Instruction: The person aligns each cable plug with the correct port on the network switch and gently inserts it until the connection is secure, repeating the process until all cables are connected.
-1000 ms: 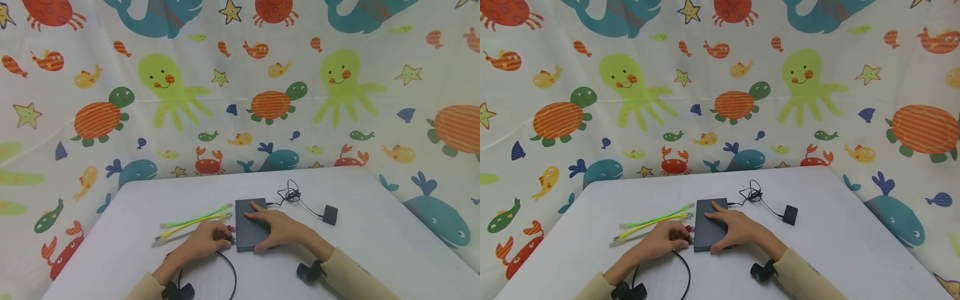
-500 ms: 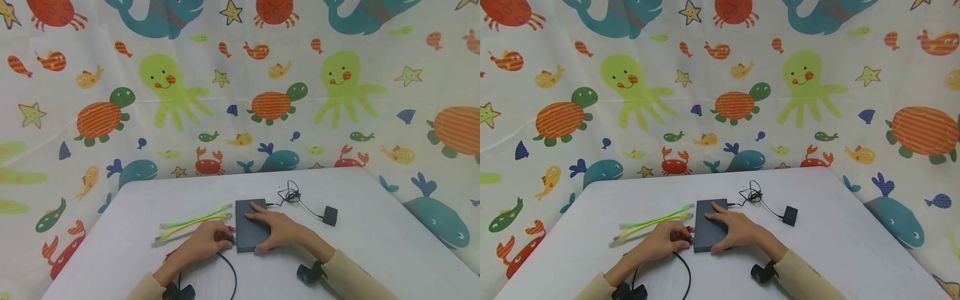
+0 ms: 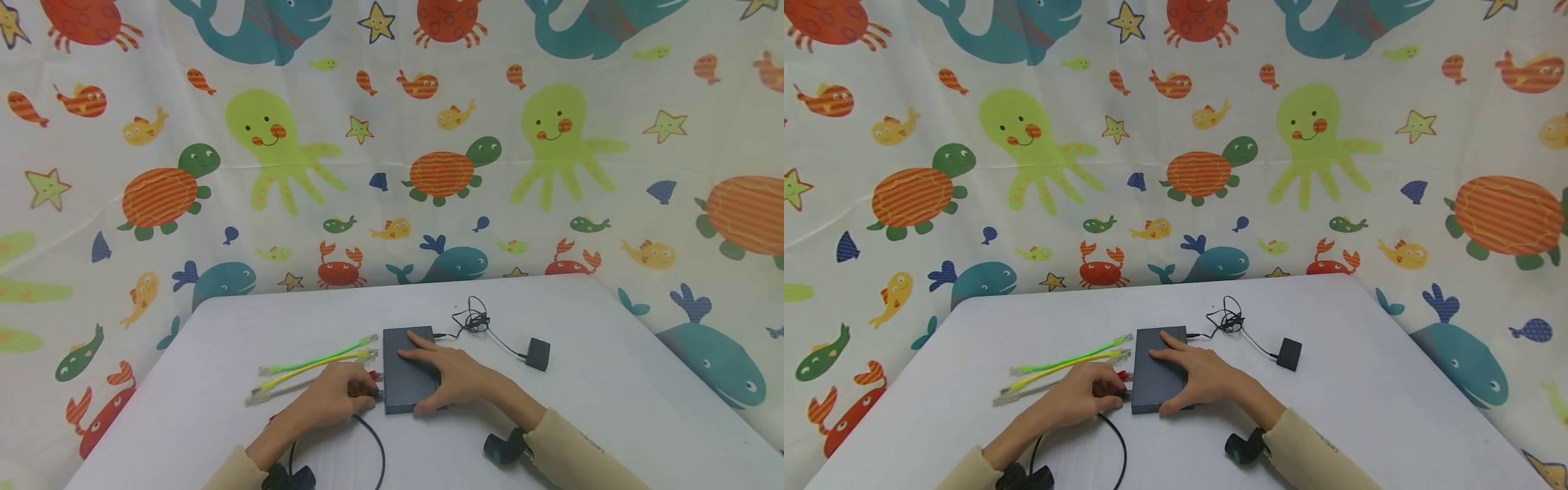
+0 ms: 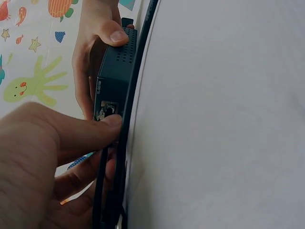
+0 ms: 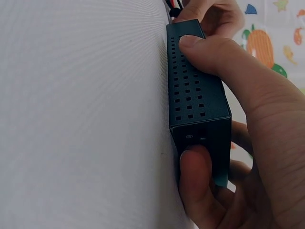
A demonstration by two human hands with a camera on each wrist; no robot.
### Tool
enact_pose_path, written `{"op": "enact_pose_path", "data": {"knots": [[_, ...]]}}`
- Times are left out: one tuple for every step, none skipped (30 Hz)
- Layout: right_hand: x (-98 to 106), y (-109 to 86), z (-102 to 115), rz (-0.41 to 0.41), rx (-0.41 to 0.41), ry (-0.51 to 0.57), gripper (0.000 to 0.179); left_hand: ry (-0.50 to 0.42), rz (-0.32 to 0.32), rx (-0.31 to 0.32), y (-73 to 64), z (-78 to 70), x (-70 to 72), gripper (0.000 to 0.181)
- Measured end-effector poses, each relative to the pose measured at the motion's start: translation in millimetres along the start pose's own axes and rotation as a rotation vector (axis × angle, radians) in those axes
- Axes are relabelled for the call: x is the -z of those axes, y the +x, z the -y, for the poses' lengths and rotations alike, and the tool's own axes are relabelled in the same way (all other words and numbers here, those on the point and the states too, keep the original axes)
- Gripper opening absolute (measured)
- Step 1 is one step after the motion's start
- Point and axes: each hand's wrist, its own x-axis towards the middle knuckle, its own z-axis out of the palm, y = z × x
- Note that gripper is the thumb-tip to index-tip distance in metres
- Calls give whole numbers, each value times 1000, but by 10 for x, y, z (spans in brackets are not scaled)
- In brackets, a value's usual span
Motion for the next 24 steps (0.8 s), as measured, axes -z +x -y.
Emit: {"op": "enact_pose_path", "data": {"knots": [[0,-3,-1,-2,1,2,95,6,3,5,5,-5,2,13],[2,-6,-1,-1,4,5,95,10,7,12,10,-10,5,13],[2,-9,-1,0,5,9,95,14,12,18,16,-16,9,13],[5,-10,-1,2,7,13,95,17,17,27,20,-21,13,14],[5,-12,-1,3,7,15,95,20,22,34,25,-26,17,14],[6,-12,-1,4,6,18,95,24,25,38,29,-29,21,14],[6,-13,0,6,5,16,96,32,26,41,33,-31,25,14],[8,-13,1,6,3,15,95,46,25,44,36,-31,28,15],[8,-13,2,6,1,13,95,62,23,45,37,-31,33,15],[10,-13,4,6,-1,10,95,77,19,45,38,-30,38,14],[11,-14,5,6,-2,9,95,90,14,43,36,-28,42,14],[12,-14,7,6,-3,7,95,101,10,40,34,-27,47,14],[13,-15,9,6,-4,4,95,109,9,37,32,-25,51,14],[16,-14,11,8,-4,6,95,112,10,33,29,-24,56,14],[17,-15,13,8,-4,4,95,110,12,27,26,-21,59,14],[19,-15,15,8,-4,4,96,102,16,22,23,-20,62,14],[20,-15,17,8,-4,3,96,92,22,17,20,-18,64,15],[22,-15,19,9,-5,2,96,84,27,12,19,-17,68,15],[23,-14,19,9,-4,0,96,74,33,12,16,-18,73,15],[22,-13,18,9,-3,-2,96,64,38,10,15,-20,77,16],[21,-13,17,9,-3,-3,96,56,43,11,13,-21,82,16],[19,-12,14,9,-2,-2,96,50,46,12,11,-22,87,15],[15,-11,13,9,0,-1,96,44,50,14,10,-21,90,15],[13,-11,11,10,0,-1,96,42,52,13,10,-20,92,15]]}}
